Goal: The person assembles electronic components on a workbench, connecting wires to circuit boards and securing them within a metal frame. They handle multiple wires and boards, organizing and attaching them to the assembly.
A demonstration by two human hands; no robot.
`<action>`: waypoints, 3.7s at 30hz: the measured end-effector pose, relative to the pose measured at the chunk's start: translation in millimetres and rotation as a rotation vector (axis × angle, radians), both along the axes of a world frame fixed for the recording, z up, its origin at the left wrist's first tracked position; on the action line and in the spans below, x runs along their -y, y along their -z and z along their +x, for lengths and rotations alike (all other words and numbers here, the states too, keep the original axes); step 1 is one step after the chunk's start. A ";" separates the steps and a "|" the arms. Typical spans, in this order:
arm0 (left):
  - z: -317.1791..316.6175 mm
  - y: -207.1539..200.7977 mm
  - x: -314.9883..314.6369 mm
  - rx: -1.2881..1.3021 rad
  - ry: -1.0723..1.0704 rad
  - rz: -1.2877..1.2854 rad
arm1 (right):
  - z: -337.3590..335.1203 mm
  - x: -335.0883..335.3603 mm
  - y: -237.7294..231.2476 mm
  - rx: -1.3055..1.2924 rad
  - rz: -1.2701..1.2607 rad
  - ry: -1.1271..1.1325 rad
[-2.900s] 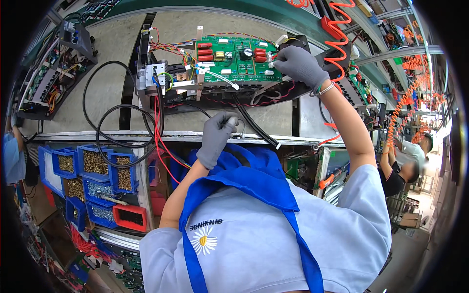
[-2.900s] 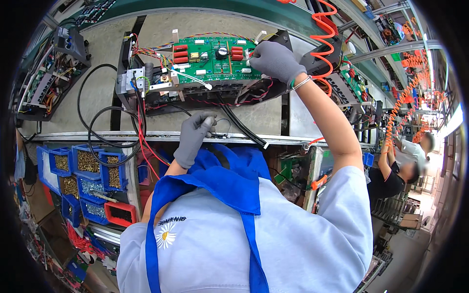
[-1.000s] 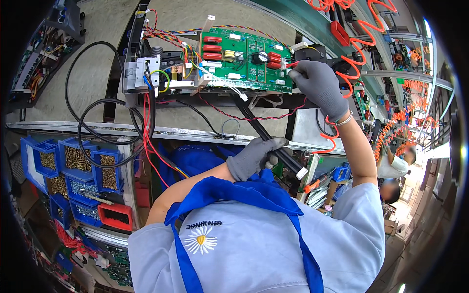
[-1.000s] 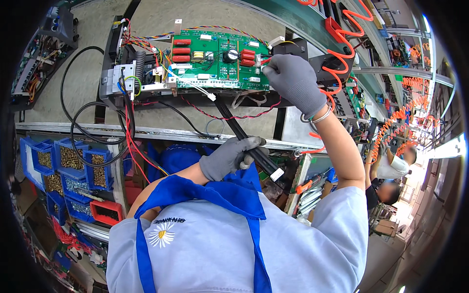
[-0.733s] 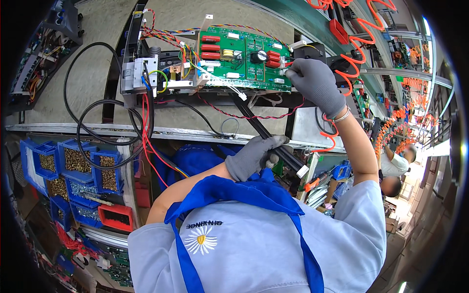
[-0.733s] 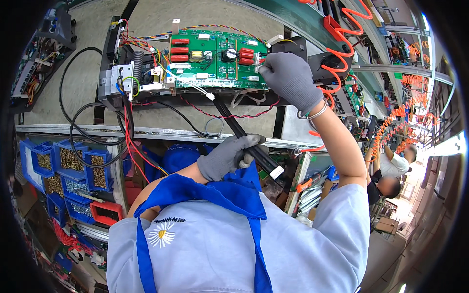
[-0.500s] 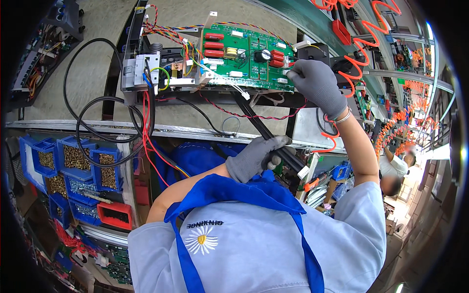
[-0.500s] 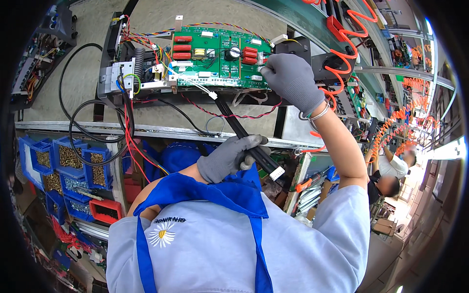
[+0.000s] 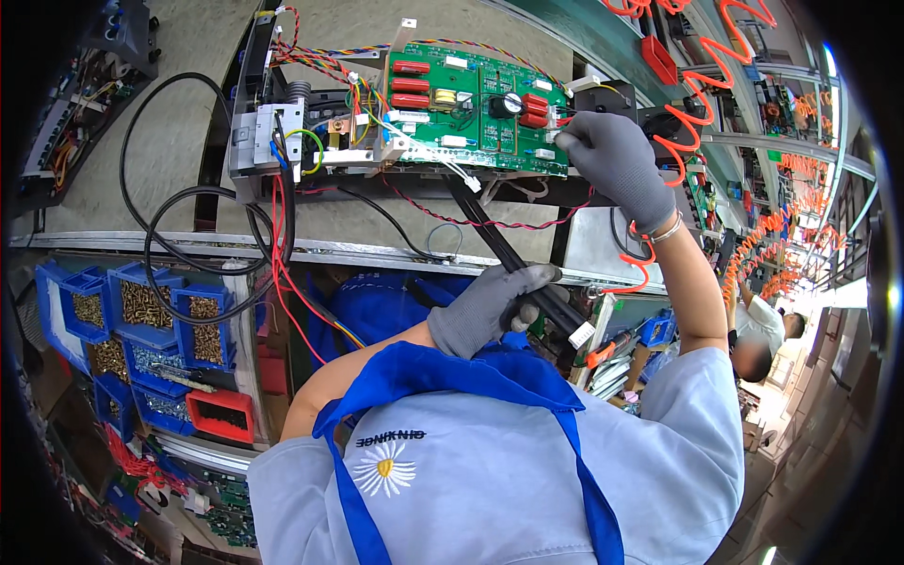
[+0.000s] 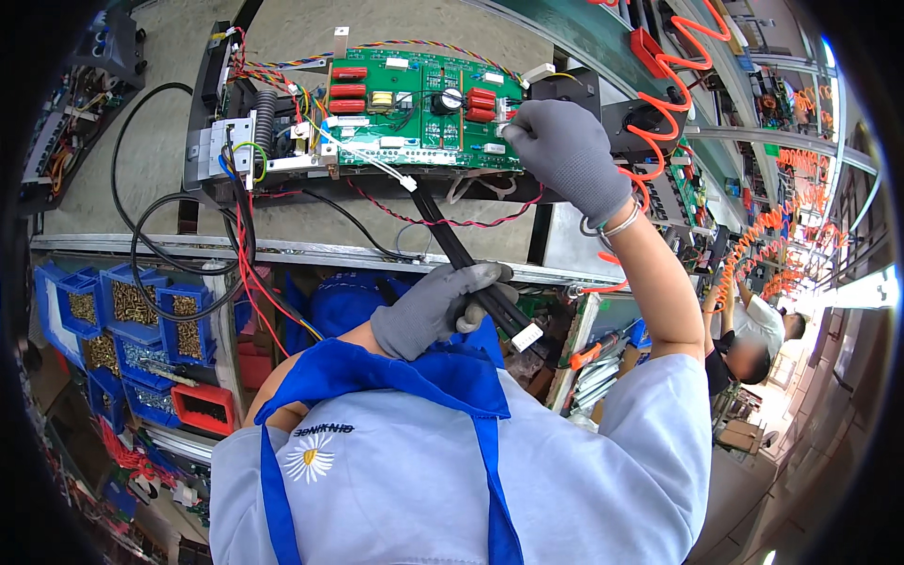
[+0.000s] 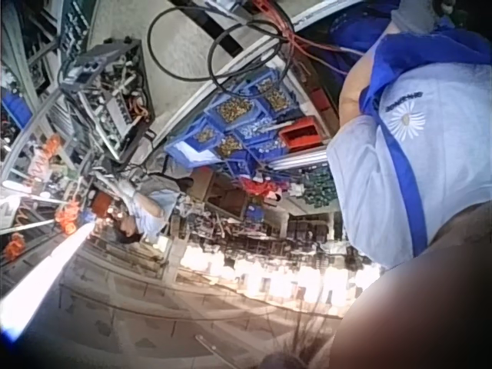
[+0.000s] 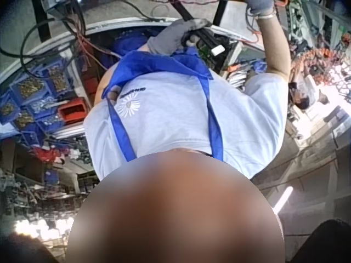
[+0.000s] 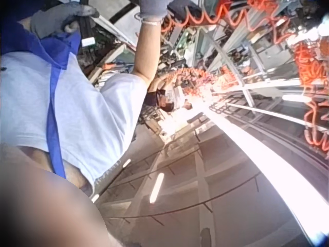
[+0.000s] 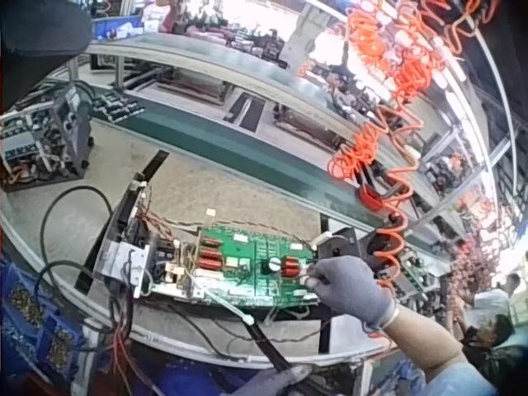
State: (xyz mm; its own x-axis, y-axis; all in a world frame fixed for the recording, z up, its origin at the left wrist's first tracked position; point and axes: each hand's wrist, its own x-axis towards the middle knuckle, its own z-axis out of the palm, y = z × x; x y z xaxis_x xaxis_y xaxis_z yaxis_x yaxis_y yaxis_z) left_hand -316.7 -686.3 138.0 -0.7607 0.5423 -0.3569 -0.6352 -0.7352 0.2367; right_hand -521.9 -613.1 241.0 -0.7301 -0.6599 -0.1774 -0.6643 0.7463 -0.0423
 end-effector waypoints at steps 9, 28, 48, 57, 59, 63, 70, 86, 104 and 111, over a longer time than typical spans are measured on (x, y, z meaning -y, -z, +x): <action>-0.4 1.5 2.0 -0.014 -0.002 0.016 | -2.8 1.6 -1.5 0.002 0.015 -0.011; -3.6 -8.1 6.9 0.021 -0.041 0.021 | -4.0 5.2 11.3 -0.117 0.071 -0.115; 52.6 -131.8 98.9 -0.787 0.115 -2.224 | 139.7 29.8 54.5 0.365 -0.871 -0.613; 25.9 -136.7 62.7 -1.032 -0.038 -2.215 | 108.9 15.4 150.2 0.104 -0.923 -0.451; 13.0 -131.0 72.0 -1.083 -0.233 -2.140 | 112.9 13.2 111.3 0.054 -0.906 -0.497; -35.2 -134.8 131.7 -0.743 -0.141 -1.958 | 115.1 1.0 43.2 0.724 -0.981 -0.333; -71.6 -51.4 216.4 -1.398 0.046 -2.653 | 85.8 20.0 33.8 0.912 -1.462 0.082; -90.3 -61.0 209.2 -0.901 0.196 -2.260 | 15.1 101.0 48.2 -0.019 -0.387 -0.301; -85.8 -71.9 238.4 -0.772 -0.090 -1.528 | 42.4 111.5 41.0 -0.508 -0.380 -0.303; -79.8 -67.5 229.4 -0.821 -0.134 -1.483 | 26.5 100.5 15.4 0.815 -0.630 -0.254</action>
